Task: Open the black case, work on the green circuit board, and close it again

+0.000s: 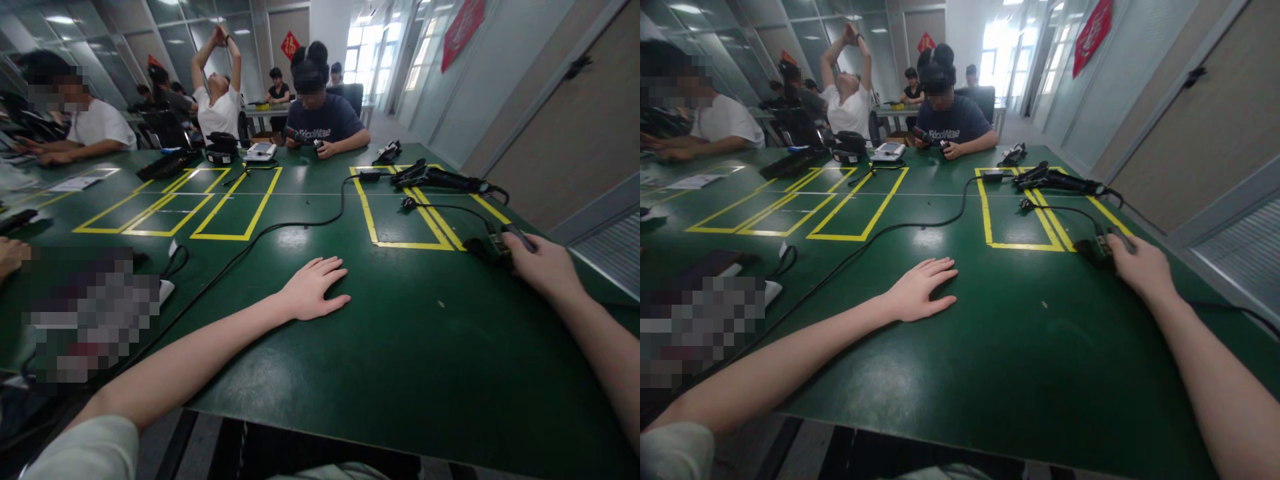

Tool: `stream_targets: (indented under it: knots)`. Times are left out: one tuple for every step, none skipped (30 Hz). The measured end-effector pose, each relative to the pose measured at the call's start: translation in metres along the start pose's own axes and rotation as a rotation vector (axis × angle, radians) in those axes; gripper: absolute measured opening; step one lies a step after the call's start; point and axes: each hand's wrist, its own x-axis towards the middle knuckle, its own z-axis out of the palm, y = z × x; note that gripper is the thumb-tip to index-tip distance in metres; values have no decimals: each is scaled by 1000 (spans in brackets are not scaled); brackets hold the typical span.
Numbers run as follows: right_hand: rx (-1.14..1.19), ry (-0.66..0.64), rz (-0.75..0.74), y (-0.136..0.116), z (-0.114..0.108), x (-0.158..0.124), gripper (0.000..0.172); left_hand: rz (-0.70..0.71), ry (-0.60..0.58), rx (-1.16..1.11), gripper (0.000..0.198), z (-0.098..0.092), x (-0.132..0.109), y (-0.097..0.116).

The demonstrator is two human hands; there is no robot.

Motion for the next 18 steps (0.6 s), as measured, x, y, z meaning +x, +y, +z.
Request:
stream_targets:
  knots:
    - [13,-37,62,-5,-4,-3,40,1,1,0,60,0,0,0]
    - [27,-68,111,-10,-8,-6,40,1,3,0,60,-1,0,0]
    - [41,-85,145,-15,-12,-9,39,0,5,-1,60,-1,0,0]
    - [49,-81,152,-18,-14,-10,38,-1,7,-2,59,-1,0,0]
    - [57,-77,166,-21,-16,-11,36,-1,9,-2,59,-2,0,1]
    - [62,-72,184,-23,-18,-12,34,-2,10,0,59,-2,0,1]
    - [64,-64,204,-24,-19,-12,31,-3,9,1,59,-2,0,1]
    - [63,-55,225,-25,-20,-11,29,-4,9,2,59,-2,0,1]
    - [61,-47,246,-26,-20,-11,26,-5,8,3,60,-2,0,1]
    - [61,-41,264,-27,-20,-11,25,-5,8,3,60,-2,0,1]
    - [62,-39,279,-27,-20,-11,23,-4,9,1,60,-2,0,1]
    - [65,-39,290,-28,-20,-11,23,-2,10,-1,59,-2,0,1]
    - [70,-41,297,-28,-20,-12,23,0,11,-2,59,-2,0,1]
    - [76,-43,299,-29,-20,-13,24,0,12,-3,59,-2,0,1]
    - [84,-45,298,-29,-20,-15,26,1,11,-3,59,-2,0,1]
    - [93,-47,294,-28,-20,-16,29,1,9,-3,60,-2,0,1]
    - [104,-51,288,-28,-20,-16,33,2,8,-2,60,-3,-1,1]
    - [114,-48,273,-26,-20,-16,37,4,9,-2,60,-3,-1,0]
